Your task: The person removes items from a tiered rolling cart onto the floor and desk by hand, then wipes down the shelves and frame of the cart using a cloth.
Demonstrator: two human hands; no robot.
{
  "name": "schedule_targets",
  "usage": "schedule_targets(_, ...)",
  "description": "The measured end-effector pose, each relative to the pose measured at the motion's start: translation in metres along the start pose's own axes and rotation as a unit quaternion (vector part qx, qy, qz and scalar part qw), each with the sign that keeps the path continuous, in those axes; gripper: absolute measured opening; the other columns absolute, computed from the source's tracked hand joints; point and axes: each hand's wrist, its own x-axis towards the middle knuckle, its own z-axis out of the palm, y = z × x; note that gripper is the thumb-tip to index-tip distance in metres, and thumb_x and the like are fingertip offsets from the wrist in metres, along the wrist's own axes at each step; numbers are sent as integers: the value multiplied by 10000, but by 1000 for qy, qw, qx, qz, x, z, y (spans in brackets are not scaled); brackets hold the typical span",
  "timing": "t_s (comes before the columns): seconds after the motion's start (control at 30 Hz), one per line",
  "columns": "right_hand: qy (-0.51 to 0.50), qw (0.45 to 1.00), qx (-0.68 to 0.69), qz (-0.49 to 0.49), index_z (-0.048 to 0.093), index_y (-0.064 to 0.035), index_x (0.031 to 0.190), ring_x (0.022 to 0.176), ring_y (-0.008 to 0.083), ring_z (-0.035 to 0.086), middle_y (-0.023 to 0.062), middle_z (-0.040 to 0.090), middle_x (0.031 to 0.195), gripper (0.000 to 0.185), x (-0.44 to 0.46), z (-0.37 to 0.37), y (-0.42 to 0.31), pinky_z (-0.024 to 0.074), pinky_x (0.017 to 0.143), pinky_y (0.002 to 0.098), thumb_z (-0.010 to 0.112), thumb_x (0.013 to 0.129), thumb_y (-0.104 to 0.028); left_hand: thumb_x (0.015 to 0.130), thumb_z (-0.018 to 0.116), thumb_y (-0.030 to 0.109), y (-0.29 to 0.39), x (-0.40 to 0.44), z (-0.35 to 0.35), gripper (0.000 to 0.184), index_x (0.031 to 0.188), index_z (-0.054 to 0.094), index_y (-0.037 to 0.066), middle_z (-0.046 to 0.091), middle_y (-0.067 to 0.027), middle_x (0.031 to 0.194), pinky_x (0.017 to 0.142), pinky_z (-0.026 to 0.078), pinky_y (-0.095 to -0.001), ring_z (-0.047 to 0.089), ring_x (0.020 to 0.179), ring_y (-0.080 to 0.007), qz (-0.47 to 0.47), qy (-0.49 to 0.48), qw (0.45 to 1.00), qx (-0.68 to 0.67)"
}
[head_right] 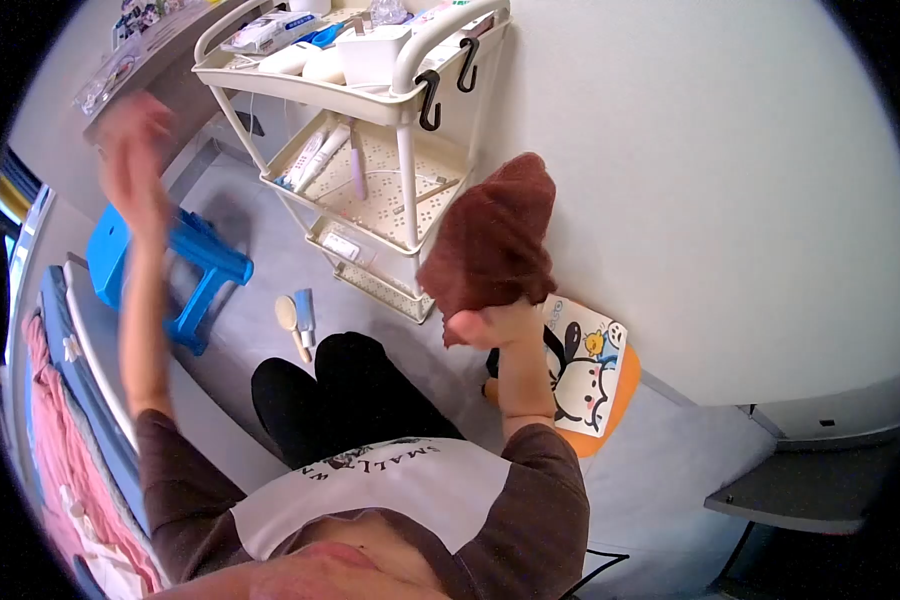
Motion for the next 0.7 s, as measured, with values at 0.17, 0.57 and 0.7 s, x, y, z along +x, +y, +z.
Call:
schedule_targets(0.17,18,998,-59,23,566,-42,988,1102,272,417,100,522,1071,543,13,6,-76,267,956,338,577,666,-480,650,714,157,133,-97,93,369,887,467,22,558,-103,795,623,436,-287,576,742,-205,-87,-302,916,-248)
schedule_targets(0.57,285,952,-86,75,494,14,1093,1003,232,439,123,453,1132,333,73,-4,-1,366,842,290,556,791,-113,565,662,139,148,-52,127,204,742,569,93,537,-47,789,611,441,-334,541,740,-236,248,-120,958,-83)
schedule_targets(0.7,291,922,253,41,504,30,1072,897,204,474,136,487,1051,293,105,-22,-28,410,754,278,551,803,-78,743,580,236,121,19,114,277,930,582,31,488,-125,1135,768,424,-385,543,888,-295,315,-126,905,255)
